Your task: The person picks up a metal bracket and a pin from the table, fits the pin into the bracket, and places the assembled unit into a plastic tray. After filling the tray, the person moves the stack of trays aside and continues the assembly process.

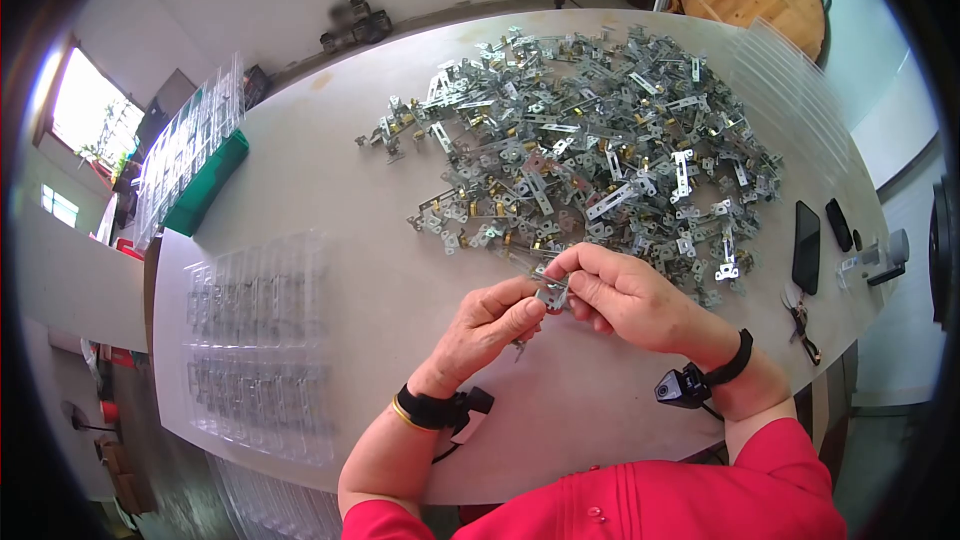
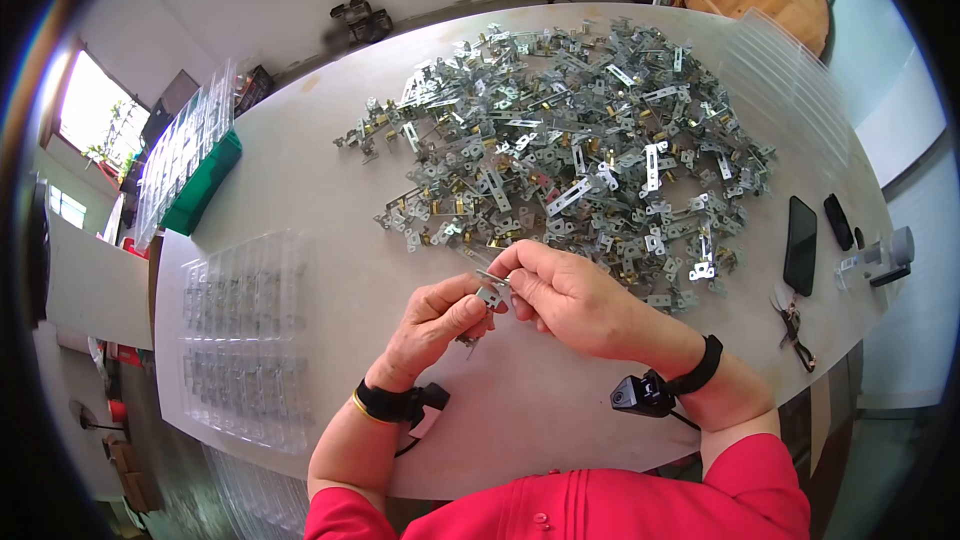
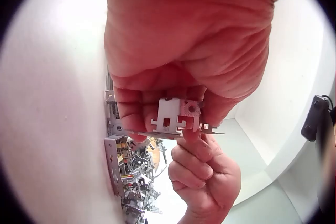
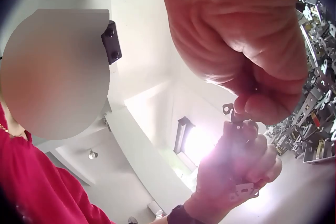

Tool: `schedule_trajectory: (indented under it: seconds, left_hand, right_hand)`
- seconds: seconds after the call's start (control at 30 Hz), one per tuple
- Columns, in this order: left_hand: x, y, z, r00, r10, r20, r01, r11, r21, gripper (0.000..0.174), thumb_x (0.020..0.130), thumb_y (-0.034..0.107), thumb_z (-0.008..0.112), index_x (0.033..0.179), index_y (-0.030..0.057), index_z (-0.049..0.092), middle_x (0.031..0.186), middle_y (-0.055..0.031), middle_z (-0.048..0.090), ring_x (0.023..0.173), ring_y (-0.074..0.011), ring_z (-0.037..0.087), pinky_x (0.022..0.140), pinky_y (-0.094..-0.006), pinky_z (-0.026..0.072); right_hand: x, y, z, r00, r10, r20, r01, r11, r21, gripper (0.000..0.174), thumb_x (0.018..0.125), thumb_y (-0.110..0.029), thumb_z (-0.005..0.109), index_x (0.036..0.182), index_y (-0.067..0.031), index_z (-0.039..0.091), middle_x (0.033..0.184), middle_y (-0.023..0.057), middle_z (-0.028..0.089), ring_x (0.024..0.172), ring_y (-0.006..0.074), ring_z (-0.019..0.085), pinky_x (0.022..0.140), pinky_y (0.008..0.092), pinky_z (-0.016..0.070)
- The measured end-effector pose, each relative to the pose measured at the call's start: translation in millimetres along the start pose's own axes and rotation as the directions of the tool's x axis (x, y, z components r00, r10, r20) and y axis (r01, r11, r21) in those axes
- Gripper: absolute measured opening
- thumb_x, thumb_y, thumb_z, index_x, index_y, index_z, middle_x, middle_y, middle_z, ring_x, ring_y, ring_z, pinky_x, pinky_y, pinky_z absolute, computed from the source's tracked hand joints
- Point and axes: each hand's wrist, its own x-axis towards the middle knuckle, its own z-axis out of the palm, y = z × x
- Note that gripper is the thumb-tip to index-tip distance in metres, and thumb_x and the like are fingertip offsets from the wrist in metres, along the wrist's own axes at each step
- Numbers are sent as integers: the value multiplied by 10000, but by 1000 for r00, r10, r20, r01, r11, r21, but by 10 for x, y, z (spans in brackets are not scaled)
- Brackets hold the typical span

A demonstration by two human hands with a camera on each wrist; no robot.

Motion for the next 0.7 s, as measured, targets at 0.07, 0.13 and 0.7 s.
schedule_trajectory:
  seconds: [0.07,0.13,0.7]
  left_hand:
    - [-6,2,6,1000,-3,-6,3,1000,5,360,1028,351,602,1092,6,681,826,8,602,720,-69,513,636,-238,425]
    - [-20,26,25,1000,-8,-9,9,999,31,339,1018,329,625,1117,10,683,826,22,595,733,-65,518,644,-238,433]
    - [12,26,155,982,183,36,-182,897,402,256,967,228,707,1108,15,690,769,6,594,715,-70,531,642,-262,456]
  right_hand:
    - [9,-5,-13,999,25,34,-26,999,37,243,1082,-229,438,1183,-56,576,817,-22,562,710,65,507,633,235,444]
    - [17,-11,-26,997,57,60,-62,995,73,217,1074,-225,472,1163,-57,576,824,-28,563,716,56,499,640,235,437]
    - [58,169,2,893,-431,-131,398,891,-220,72,1001,-115,609,1063,-77,616,1042,47,579,879,114,547,700,274,459]
